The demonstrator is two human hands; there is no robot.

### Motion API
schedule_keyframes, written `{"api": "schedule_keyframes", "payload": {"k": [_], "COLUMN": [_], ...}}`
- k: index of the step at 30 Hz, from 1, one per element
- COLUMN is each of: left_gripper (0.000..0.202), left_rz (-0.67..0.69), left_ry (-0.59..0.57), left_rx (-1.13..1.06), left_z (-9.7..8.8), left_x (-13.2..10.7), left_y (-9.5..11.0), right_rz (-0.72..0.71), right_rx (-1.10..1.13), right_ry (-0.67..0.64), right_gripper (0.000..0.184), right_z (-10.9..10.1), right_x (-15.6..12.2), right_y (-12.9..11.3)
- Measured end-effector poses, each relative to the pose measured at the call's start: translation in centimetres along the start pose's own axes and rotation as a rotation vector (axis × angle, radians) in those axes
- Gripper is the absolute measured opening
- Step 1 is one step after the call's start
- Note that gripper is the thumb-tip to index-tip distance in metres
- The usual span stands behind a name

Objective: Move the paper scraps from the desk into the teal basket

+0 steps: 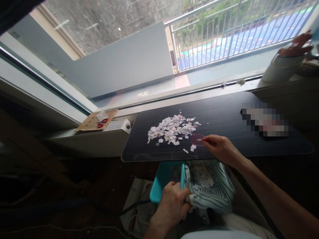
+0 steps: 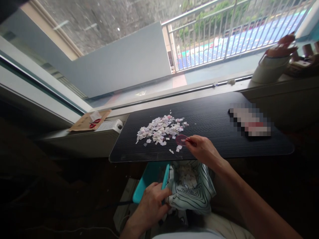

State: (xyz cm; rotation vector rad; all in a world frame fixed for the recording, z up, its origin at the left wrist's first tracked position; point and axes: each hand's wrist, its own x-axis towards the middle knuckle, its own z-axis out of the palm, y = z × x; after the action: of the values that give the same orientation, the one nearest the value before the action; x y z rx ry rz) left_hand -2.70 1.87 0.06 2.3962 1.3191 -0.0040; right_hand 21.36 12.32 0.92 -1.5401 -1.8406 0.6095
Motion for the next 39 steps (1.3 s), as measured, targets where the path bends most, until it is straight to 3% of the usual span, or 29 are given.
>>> {"api": "schedule_keyframes", "payload": {"k": [2,7,12,19,24,28,34,39], "left_gripper": [0.005,0.007,0.008,0.009,0.008,0.008,0.008,0.008], "left_rz": [0.012,0.042,0.042,-0.003,0.003,0.000,-0.007,0.004], "left_ry": [-0.001,0.020,0.031,0.029,0.028,0.033,0.019,0.006], "left_rx": [0.002,0.000,-0.003,0.009,0.022,0.015,0.019,0.012], "left_z": [0.1,0.5,0.5,0.3,0.3,0.2,0.1,0.0], "left_x": [0.2,0.4,0.1,0.0,0.2,0.1,0.0,0.2], "left_y": [-0.1,-0.5,-0.9,-1.4,-1.6,-1.6,-1.6,-1.4], "right_rz": [-0.003,0.003,0.002,0.007,-0.004,0.010,0.076,0.109], "right_rx": [-0.022,0.018,0.003,0.062,0.076,0.101,0.128,0.054], "right_ry": [0.010,-0.107,-0.075,-0.211,-0.096,-0.122,-0.231,-0.152], "right_gripper": [0.030,0.030,0.031,0.028,0.032,0.031,0.031,0.031], "right_z": [0.0,0.4,0.6,0.1,1.2,1.9,0.5,-0.6], "right_x": [-0.3,-0.6,-0.2,-1.2,0.2,0.9,-0.4,-1.7], "right_y": [0.1,-0.2,-0.4,-1.2,-1.0,-0.8,-0.8,-0.7]}}
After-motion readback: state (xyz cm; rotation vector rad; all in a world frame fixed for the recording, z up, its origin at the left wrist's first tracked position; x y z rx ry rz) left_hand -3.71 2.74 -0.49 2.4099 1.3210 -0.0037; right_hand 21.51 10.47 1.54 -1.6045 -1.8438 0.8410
